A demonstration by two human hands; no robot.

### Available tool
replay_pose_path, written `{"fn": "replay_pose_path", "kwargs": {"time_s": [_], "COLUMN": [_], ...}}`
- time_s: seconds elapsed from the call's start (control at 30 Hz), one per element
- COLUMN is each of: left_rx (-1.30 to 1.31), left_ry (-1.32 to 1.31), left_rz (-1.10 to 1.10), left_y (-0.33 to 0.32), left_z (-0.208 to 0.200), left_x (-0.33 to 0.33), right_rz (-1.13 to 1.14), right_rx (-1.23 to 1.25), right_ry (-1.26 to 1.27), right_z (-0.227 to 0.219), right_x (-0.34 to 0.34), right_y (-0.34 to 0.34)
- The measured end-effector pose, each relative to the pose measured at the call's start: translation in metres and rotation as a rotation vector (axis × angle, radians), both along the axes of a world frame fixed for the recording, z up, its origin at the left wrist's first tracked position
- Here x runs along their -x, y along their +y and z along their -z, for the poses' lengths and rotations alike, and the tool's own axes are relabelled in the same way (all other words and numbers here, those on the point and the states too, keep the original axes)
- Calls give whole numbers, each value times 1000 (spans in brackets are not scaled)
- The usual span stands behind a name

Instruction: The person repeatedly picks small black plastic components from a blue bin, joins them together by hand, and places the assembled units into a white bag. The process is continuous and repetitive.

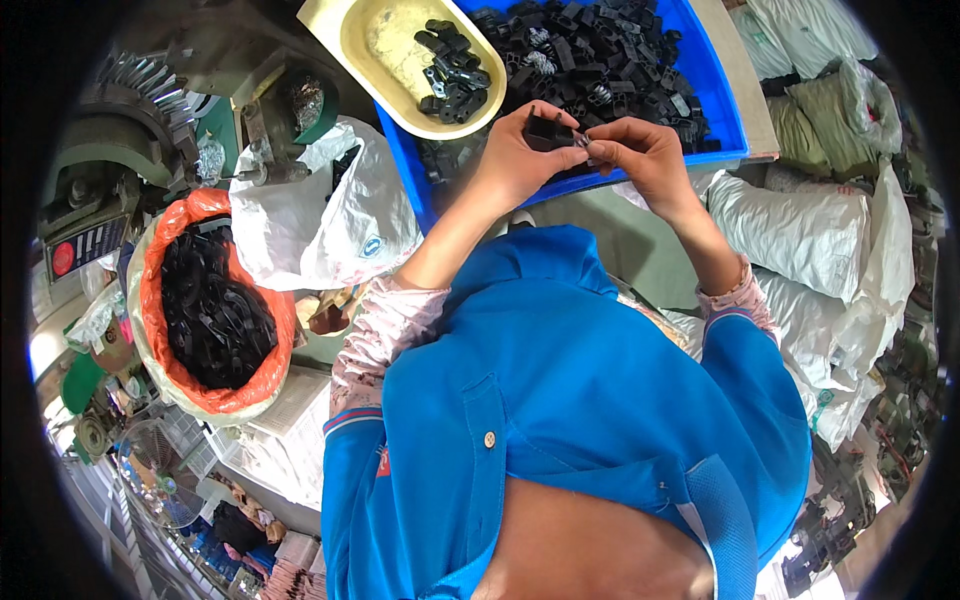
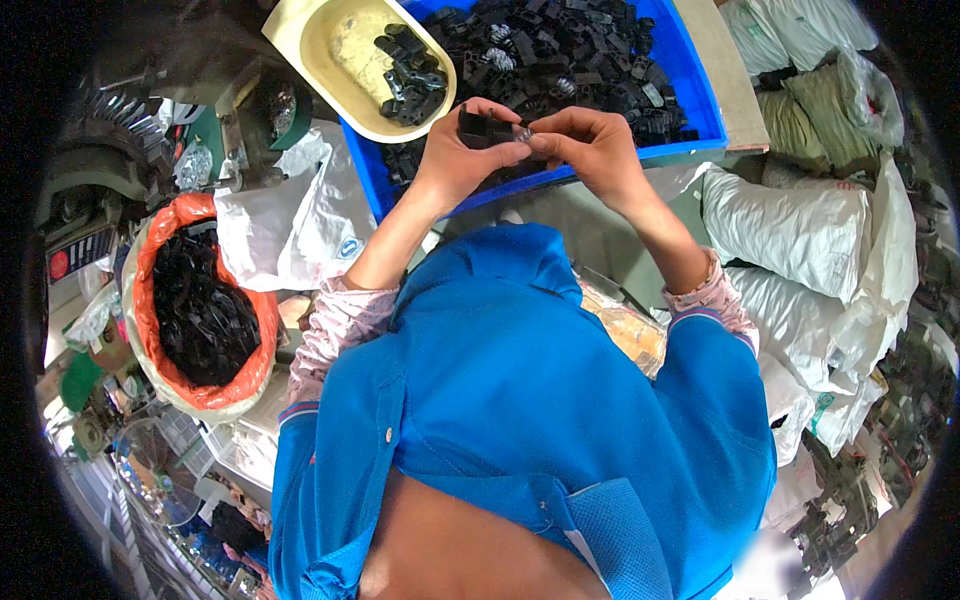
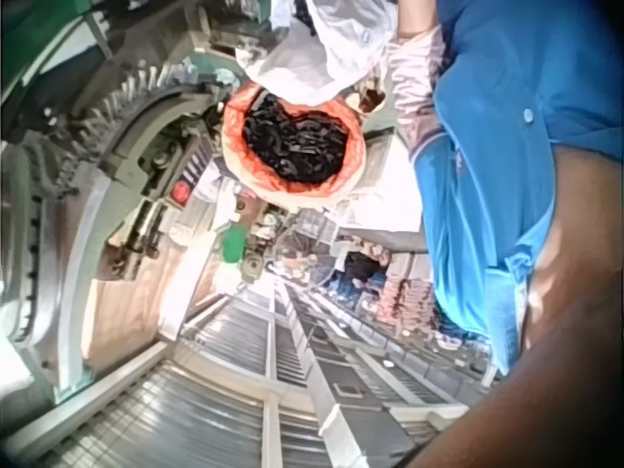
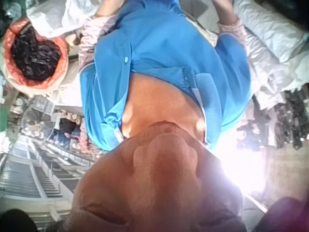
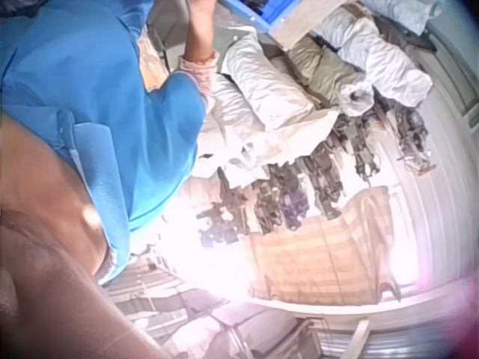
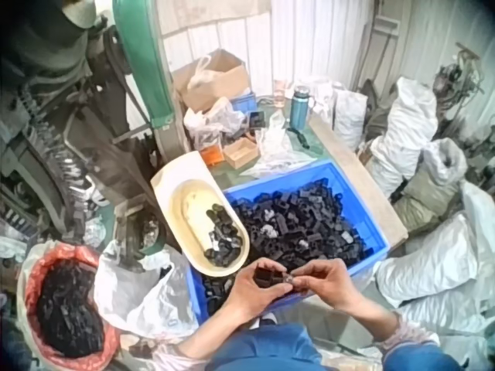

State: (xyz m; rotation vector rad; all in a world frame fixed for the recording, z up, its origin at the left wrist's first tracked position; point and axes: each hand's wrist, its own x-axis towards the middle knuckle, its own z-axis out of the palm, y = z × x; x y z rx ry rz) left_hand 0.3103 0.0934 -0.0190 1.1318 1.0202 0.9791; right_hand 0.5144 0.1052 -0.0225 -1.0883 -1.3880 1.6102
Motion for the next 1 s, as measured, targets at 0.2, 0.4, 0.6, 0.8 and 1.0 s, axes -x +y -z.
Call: {"fn": "replay_pose_path", "kwargs": {"time_s": [0.2,0.4,0.6,0.8,1.0], "left_rx": [0,-108,427,424,470], "left_ry": [-20,78,-204,-236,-357], "left_rz": [-76,-117,-114,-245,-328], "left_y": [-4,-5,25,39,70], "left_z": [15,17,14,26,54], "left_x": [-13,-29,-35,-53,-53], "right_rz": [-81,-70,81,251,295], "right_rx": [-14,172,-83,-321,-190], "right_ry": [-129,-65,-56,-431,-221], "right_z": [-4,1,15,45,66], "right_x": [-9,-22,-24,-61,-62], "right_y": [5,-2,-9,47,79]}}
